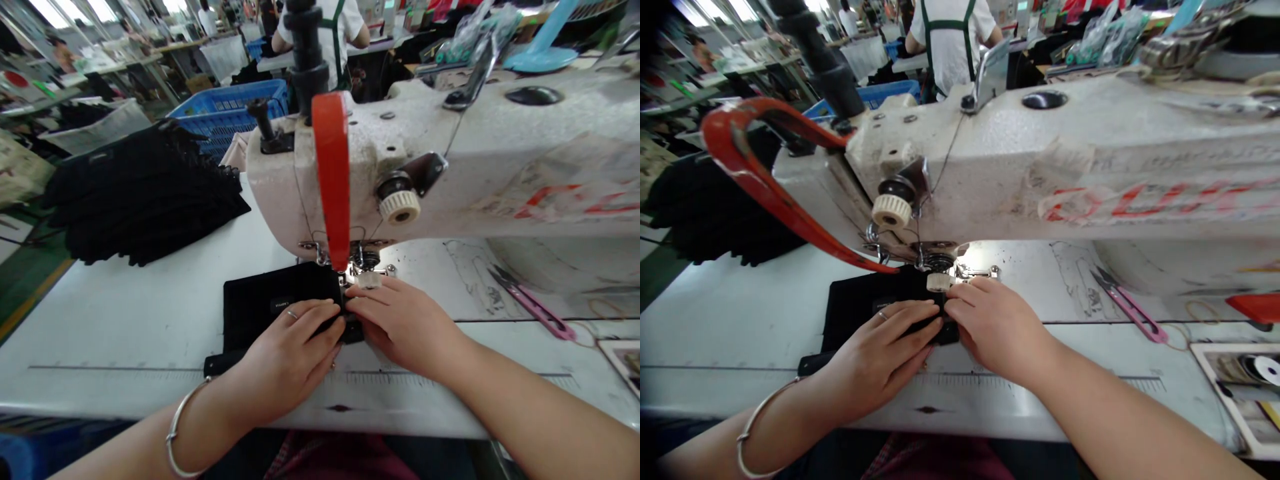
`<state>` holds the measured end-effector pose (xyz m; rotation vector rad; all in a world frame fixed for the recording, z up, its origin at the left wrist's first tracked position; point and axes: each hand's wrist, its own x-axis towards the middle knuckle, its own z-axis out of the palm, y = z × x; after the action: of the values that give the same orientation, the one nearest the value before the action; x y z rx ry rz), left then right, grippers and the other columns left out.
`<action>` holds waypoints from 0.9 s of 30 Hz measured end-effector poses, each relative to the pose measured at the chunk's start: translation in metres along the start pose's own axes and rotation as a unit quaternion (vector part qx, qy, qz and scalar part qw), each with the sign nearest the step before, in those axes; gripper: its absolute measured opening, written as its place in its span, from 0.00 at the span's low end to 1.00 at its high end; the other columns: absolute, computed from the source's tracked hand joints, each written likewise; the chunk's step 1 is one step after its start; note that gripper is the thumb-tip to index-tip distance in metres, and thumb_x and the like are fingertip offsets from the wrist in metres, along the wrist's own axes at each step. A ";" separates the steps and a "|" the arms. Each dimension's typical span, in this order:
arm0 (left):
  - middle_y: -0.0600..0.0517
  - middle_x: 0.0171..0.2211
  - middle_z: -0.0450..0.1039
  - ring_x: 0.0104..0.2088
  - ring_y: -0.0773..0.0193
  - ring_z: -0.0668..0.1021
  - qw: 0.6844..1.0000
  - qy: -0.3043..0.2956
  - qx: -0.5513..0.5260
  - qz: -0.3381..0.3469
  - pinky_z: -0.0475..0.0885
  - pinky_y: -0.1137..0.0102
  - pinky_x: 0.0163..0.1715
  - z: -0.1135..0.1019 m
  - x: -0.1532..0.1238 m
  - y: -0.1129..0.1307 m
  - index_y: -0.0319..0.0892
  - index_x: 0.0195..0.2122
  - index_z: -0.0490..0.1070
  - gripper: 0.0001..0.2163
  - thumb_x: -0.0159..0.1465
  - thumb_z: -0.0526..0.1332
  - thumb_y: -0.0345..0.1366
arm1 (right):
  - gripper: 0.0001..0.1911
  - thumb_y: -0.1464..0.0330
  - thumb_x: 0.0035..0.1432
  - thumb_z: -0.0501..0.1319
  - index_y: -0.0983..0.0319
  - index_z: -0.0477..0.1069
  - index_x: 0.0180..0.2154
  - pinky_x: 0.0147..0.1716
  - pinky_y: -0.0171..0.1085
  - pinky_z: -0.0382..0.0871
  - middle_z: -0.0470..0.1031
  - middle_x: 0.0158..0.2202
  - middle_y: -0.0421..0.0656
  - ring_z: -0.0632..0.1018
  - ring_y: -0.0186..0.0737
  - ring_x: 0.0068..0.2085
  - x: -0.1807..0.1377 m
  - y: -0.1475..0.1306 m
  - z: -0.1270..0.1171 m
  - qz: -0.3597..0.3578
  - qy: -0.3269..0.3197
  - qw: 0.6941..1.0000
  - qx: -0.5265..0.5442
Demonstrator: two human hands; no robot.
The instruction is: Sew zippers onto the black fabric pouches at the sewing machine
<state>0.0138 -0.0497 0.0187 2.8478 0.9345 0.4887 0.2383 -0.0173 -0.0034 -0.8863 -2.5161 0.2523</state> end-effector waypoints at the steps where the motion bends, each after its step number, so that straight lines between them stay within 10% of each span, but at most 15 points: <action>1: 0.40 0.51 0.72 0.55 0.53 0.72 1.000 0.000 0.001 0.013 0.73 0.58 0.55 0.000 0.000 -0.002 0.32 0.52 0.71 0.13 0.67 0.56 0.29 | 0.13 0.78 0.60 0.55 0.66 0.73 0.45 0.46 0.46 0.72 0.76 0.44 0.49 0.75 0.45 0.44 0.000 -0.001 0.000 0.011 -0.002 1.000 -0.011; 27: 0.46 0.47 0.76 0.47 0.59 0.77 0.997 0.058 -0.007 0.044 0.74 0.61 0.51 0.008 0.026 -0.054 0.38 0.49 0.72 0.11 0.67 0.57 0.32 | 0.16 0.77 0.60 0.53 0.66 0.68 0.50 0.41 0.45 0.74 0.73 0.43 0.51 0.75 0.49 0.42 0.001 -0.003 0.004 0.089 -0.002 0.996 -0.009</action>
<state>0.0057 0.0094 0.0070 2.8850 0.8224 0.6723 0.2337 -0.0191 -0.0055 -1.1209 -2.4482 0.2901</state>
